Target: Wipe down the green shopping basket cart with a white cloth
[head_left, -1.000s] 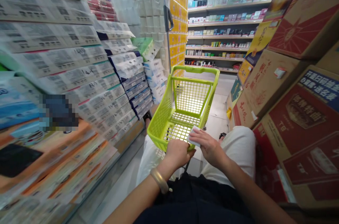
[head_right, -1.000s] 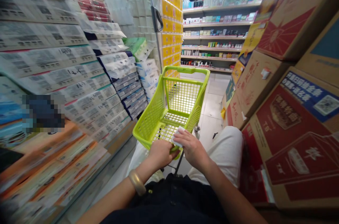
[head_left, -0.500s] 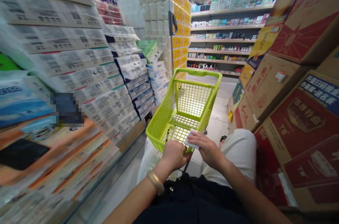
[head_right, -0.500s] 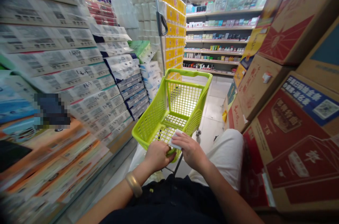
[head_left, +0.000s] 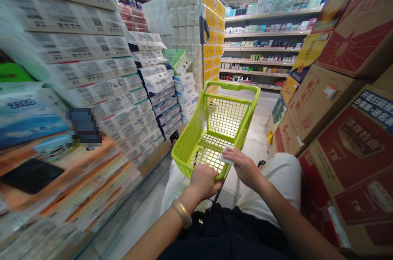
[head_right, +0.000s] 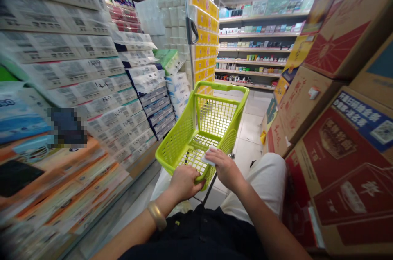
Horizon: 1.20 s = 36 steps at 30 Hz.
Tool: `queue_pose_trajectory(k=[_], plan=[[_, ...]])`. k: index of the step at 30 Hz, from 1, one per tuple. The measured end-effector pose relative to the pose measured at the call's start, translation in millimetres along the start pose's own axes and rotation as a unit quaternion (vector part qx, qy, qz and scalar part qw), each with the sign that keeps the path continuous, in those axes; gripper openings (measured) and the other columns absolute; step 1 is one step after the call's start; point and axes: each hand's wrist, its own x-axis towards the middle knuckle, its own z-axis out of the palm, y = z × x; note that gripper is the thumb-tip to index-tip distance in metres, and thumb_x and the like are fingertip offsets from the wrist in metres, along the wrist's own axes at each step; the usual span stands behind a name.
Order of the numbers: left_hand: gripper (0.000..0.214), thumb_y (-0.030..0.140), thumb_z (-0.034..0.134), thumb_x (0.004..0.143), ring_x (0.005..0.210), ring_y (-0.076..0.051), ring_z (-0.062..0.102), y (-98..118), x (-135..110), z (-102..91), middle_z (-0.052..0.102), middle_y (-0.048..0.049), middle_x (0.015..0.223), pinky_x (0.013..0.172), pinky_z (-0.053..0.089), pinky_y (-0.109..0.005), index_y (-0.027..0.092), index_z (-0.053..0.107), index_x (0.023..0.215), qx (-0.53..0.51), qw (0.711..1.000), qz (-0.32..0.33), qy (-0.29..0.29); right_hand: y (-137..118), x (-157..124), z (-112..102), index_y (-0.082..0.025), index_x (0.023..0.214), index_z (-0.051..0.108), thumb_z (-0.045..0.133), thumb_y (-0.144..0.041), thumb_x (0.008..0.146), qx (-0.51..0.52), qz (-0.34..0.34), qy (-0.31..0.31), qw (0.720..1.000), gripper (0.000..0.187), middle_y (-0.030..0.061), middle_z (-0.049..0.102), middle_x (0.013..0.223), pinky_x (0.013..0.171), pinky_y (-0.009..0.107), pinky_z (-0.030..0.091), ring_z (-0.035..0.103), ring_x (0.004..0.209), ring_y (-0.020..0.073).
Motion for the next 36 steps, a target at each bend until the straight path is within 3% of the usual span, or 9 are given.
queue_pose_trajectory(k=[4,10,17,24,30,36], plan=[[0.033,0.045,0.054,0.082,0.081,-0.024,0.065,0,0,0.6,0.073,-0.0088,0.077,0.072,0.043,-0.034,0.019,0.074,0.077,-0.001,1.0,0.003,0.002,4,3,-4,-0.025,0.116,0.069,0.041,-0.001,0.084,-0.025,0.023,0.029,0.999,0.048,0.0058,0.069,0.121,0.109,0.049,0.045,0.057,0.124,0.0223],[0.04,0.049,0.051,0.084,0.081,-0.025,0.065,-5,-2,1.7,0.072,-0.0117,0.079,0.074,0.044,-0.035,0.017,0.075,0.079,0.001,1.0,0.004,0.002,-23,-13,6,-0.026,0.122,0.064,0.041,-0.001,0.087,0.008,-0.041,-0.045,0.998,0.049,0.0052,0.068,0.123,0.108,0.047,0.046,0.055,0.127,0.0212],[0.032,0.045,0.056,0.082,0.08,-0.023,0.065,-5,-3,1.4,0.072,-0.0077,0.076,0.072,0.043,-0.033,0.02,0.074,0.075,0.002,1.0,0.008,0.009,3,9,-3,-0.024,0.112,0.07,0.04,0.0,0.084,-0.012,0.025,0.017,0.999,0.048,0.006,0.071,0.117,0.107,0.048,0.046,0.059,0.122,0.0223],[0.034,0.046,0.055,0.082,0.079,-0.024,0.065,-8,-4,3.5,0.072,-0.0099,0.075,0.071,0.043,-0.034,0.018,0.074,0.074,0.002,1.0,0.009,0.018,-16,0,2,-0.026,0.114,0.069,0.042,-0.001,0.087,0.045,-0.016,-0.052,0.998,0.046,0.0039,0.071,0.117,0.108,0.046,0.045,0.057,0.124,0.0206],[0.029,0.042,0.057,0.08,0.078,-0.023,0.065,-8,-4,2.8,0.072,-0.0073,0.073,0.069,0.042,-0.033,0.019,0.073,0.07,0.002,1.0,0.012,0.021,2,15,-6,-0.024,0.108,0.071,0.042,0.0,0.082,0.012,0.05,-0.009,0.999,0.046,0.0051,0.072,0.114,0.108,0.049,0.045,0.06,0.121,0.0226],[0.036,0.046,0.054,0.082,0.078,-0.025,0.066,-11,-3,6.1,0.073,-0.01,0.076,0.069,0.043,-0.034,0.018,0.073,0.073,0.003,1.0,0.013,0.017,-23,6,6,-0.025,0.108,0.071,0.042,-0.001,0.085,0.037,0.011,-0.067,0.997,0.044,0.0043,0.073,0.113,0.108,0.048,0.044,0.059,0.122,0.0216]])
